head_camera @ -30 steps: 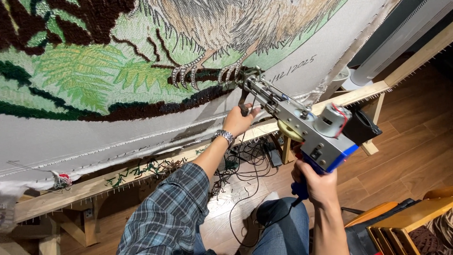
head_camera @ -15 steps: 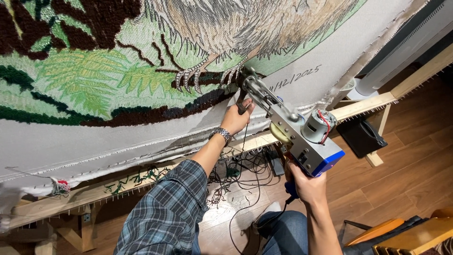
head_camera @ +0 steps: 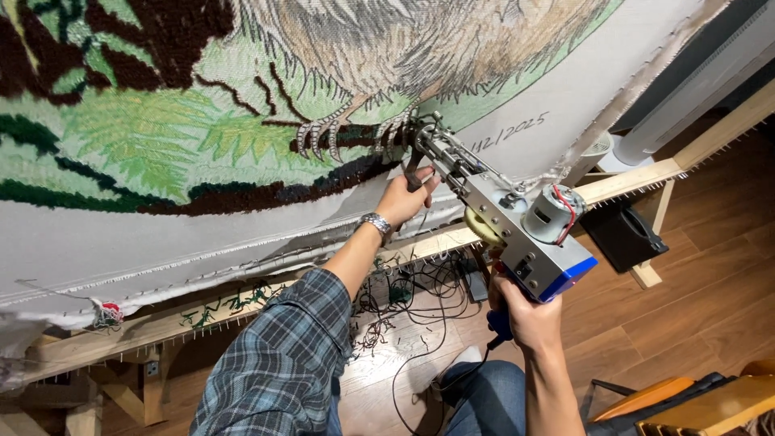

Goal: The person uses a handheld tufting gun to apply yarn into a canvas stretched on a wooden frame, creating a detailed tapestry of a bird on a branch. They repeatedly trigger the gun to insert yarn and occasionally adjust the yarn with their fingers.

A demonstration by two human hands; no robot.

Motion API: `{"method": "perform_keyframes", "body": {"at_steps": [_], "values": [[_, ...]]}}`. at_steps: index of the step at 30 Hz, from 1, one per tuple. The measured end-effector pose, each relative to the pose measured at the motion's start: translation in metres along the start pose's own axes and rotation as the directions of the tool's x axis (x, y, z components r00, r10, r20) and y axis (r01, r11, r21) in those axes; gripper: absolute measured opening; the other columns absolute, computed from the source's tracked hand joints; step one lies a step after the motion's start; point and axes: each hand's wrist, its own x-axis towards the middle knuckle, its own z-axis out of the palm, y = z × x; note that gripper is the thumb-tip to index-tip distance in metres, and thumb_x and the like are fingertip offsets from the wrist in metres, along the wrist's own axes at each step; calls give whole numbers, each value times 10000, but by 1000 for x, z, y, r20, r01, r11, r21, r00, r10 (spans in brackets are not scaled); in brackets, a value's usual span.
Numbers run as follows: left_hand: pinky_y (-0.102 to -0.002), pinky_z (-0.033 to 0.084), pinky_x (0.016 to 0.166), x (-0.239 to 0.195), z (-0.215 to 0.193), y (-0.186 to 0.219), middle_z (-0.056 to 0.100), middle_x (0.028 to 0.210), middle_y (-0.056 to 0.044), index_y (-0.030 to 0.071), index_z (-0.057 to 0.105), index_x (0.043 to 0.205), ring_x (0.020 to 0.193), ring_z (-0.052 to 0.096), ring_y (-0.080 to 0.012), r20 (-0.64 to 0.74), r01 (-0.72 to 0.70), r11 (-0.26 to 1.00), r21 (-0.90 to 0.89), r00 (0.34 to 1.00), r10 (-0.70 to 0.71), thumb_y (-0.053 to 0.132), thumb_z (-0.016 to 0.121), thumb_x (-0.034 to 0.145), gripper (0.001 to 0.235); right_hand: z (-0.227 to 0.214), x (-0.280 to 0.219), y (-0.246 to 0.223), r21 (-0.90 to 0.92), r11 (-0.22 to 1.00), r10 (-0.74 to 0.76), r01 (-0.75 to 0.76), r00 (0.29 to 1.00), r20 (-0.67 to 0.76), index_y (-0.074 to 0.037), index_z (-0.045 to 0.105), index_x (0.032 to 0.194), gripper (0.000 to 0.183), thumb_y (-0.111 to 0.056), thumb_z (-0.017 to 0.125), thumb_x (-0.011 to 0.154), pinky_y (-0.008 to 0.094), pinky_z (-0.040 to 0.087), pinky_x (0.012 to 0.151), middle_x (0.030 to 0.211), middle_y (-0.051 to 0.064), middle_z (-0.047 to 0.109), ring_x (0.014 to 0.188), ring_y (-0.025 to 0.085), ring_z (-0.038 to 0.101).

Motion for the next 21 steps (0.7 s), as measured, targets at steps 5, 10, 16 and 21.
{"method": "perform_keyframes", "body": {"at_steps": [5, 10, 16, 21], "values": [[-190, 413, 463, 2, 16, 1, 753, 886, -64, 83, 605, 1401, 479, 498, -67, 182, 160, 983, -92, 973, -141, 442, 705, 914, 613, -29, -6, -10, 135, 964, 236, -231, 972, -22, -6, 613, 824, 150, 37, 756, 813, 357, 510, 420, 624, 126, 613, 496, 198, 584], [-164, 381, 428, -31, 33, 29, 773, 976, -60, 97, 721, 1280, 491, 466, -42, 313, 241, 966, -95, 928, -201, 449, 666, 923, 504, -60, -23, -20, 295, 904, 316, -310, 948, 25, 70, 633, 1039, 189, -2, 671, 869, 328, 484, 407, 641, 112, 564, 481, 209, 534], [-214, 248, 472, -48, 54, 53, 593, 649, 72, 255, 793, 1163, 477, 324, -51, 311, 126, 963, 240, 929, -199, 540, 649, 937, 391, -78, -34, -45, 293, 919, 277, -263, 961, -9, 4, 504, 911, 102, 16, 599, 876, 373, 398, 380, 555, 105, 461, 398, 214, 431], [-169, 319, 515, -57, 53, 62, 790, 1302, 77, 238, 709, 1196, 520, 390, -13, 311, 237, 949, 206, 904, -294, 402, 722, 916, 325, -83, -39, -46, 299, 921, 260, -249, 966, 3, 109, 616, 1125, 263, 27, 626, 875, 352, 445, 425, 658, 130, 529, 473, 230, 492]]}}
